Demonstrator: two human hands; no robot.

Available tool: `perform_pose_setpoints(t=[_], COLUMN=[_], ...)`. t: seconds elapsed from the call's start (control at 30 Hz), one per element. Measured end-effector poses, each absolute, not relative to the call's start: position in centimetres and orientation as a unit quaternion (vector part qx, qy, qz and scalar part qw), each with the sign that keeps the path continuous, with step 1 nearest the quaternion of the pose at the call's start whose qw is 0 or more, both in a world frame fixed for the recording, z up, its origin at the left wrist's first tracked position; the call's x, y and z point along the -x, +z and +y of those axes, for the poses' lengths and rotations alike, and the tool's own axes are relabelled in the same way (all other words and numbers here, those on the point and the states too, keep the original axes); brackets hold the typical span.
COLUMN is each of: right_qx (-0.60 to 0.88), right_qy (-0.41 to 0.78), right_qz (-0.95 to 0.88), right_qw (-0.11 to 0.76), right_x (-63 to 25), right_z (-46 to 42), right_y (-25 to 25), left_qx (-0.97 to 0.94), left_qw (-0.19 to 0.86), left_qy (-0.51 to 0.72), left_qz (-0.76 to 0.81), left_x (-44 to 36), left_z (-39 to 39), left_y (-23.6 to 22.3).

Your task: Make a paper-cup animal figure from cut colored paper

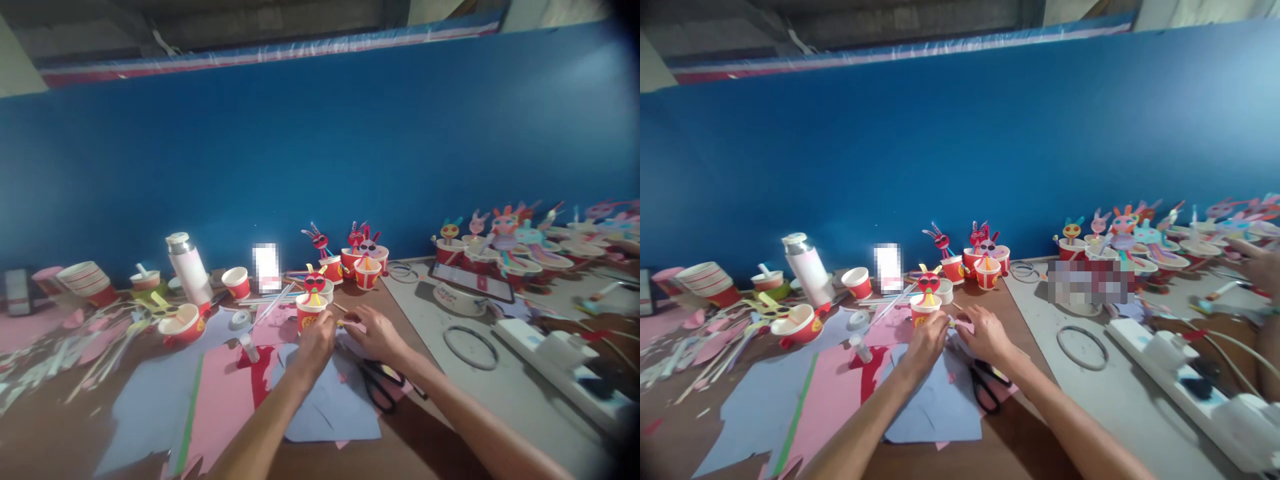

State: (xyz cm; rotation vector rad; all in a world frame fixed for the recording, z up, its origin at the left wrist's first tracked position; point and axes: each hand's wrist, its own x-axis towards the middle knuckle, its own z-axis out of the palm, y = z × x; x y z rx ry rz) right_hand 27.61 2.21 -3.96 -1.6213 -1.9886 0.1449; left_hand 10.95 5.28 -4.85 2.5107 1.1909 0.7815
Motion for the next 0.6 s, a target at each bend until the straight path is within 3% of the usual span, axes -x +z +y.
perform_pose_setpoints(t=[0.27, 0.6], right_qx=[0.677, 0.693], right_qy=[0.072, 0.078], right_qz=[-0.725, -0.715], right_qw=[0.108, 0.056], right_x=[-30.2, -27.1], right_z=[-3.9, -4.5], right_y=[-4.0, -3.5], left_qx=[-0.858, -0.841], left_qw=[0.101, 0.08], left_qy=[0.32, 0.36], left_qz=[0.389, 0.396], left_x=[-10.9, -10.4], left_z=[6.2, 6.2], left_y=[-6.2, -6.0])
